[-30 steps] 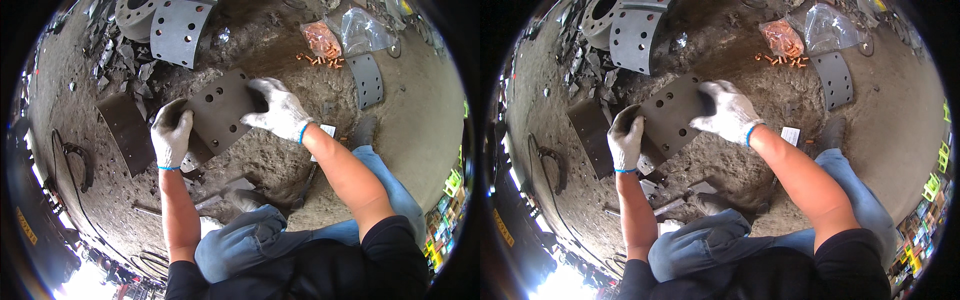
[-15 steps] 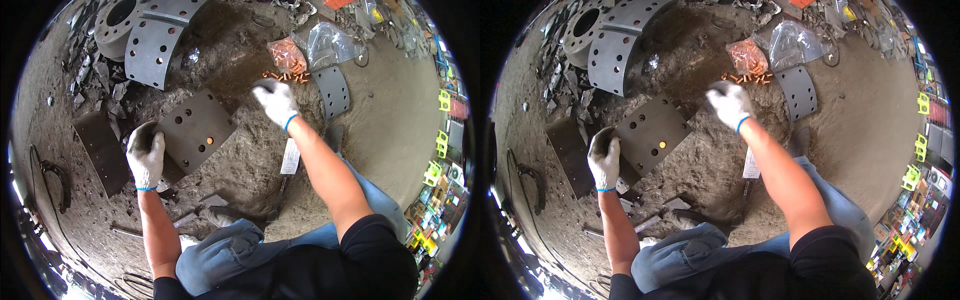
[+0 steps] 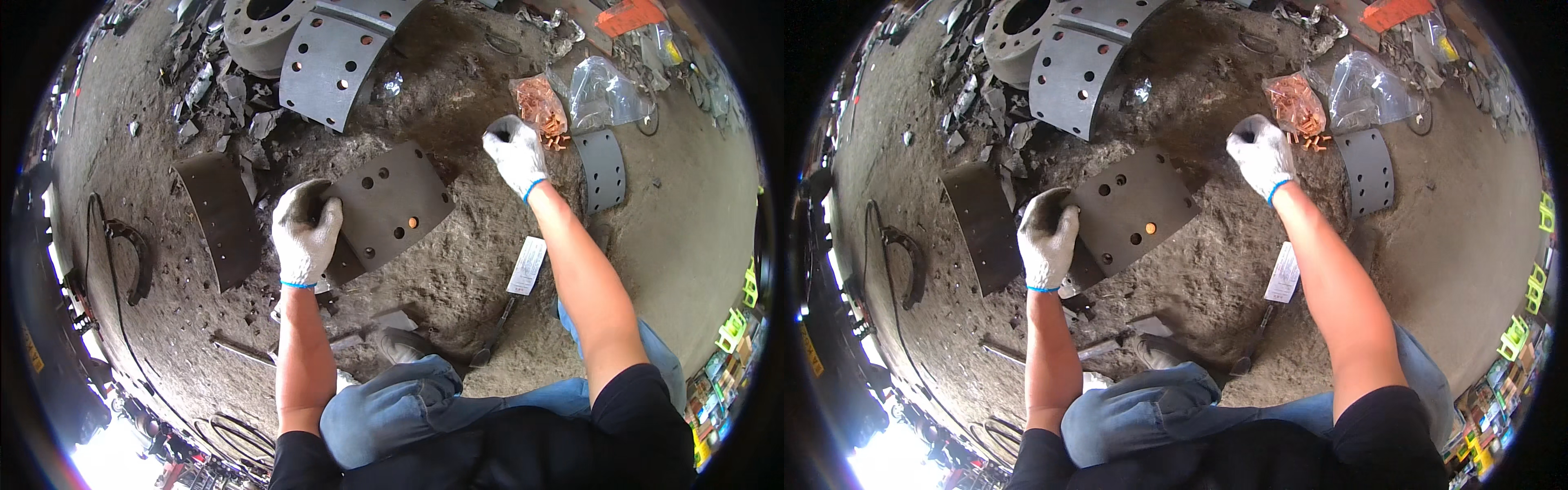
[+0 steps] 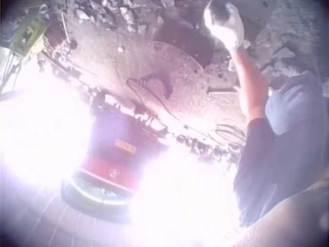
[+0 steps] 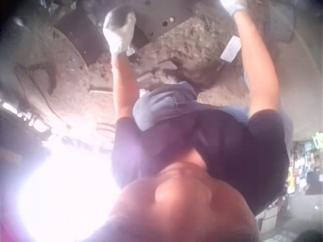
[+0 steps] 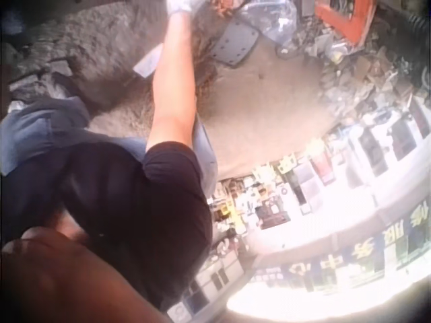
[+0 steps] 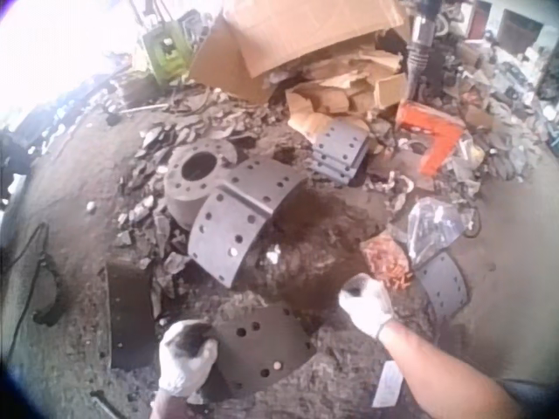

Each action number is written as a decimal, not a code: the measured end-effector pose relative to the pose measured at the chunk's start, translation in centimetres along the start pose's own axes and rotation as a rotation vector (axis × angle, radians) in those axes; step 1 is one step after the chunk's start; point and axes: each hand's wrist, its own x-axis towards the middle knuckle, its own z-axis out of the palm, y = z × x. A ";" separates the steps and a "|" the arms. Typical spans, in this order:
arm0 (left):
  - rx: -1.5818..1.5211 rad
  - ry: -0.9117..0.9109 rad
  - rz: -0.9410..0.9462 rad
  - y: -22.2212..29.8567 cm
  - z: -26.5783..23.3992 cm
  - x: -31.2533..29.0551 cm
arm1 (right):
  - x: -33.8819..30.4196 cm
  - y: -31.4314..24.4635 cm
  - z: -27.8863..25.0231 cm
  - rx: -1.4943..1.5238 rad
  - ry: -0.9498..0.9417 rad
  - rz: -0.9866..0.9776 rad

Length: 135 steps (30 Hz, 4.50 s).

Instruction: The person kneels on the workshop floor and assembles brake shoes by inserting small copper-colored pins into holes on curved metal plates. The person uses a metal scraper to clean the surfaces of the brake shoes and repeatedly handles multiple brake shoe segments and pins.

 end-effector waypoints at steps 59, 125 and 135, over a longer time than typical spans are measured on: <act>0.074 0.066 0.139 0.0 -0.2 0.1 | -6.6 -14.0 4.5 -0.159 -0.386 -0.330; 0.200 -0.164 -0.178 0.3 -1.7 1.2 | -2.4 -6.8 2.7 0.078 -0.152 -0.227; 0.273 -0.380 -0.145 1.6 -2.4 3.6 | 2.2 9.4 -4.3 -0.974 -0.177 -0.270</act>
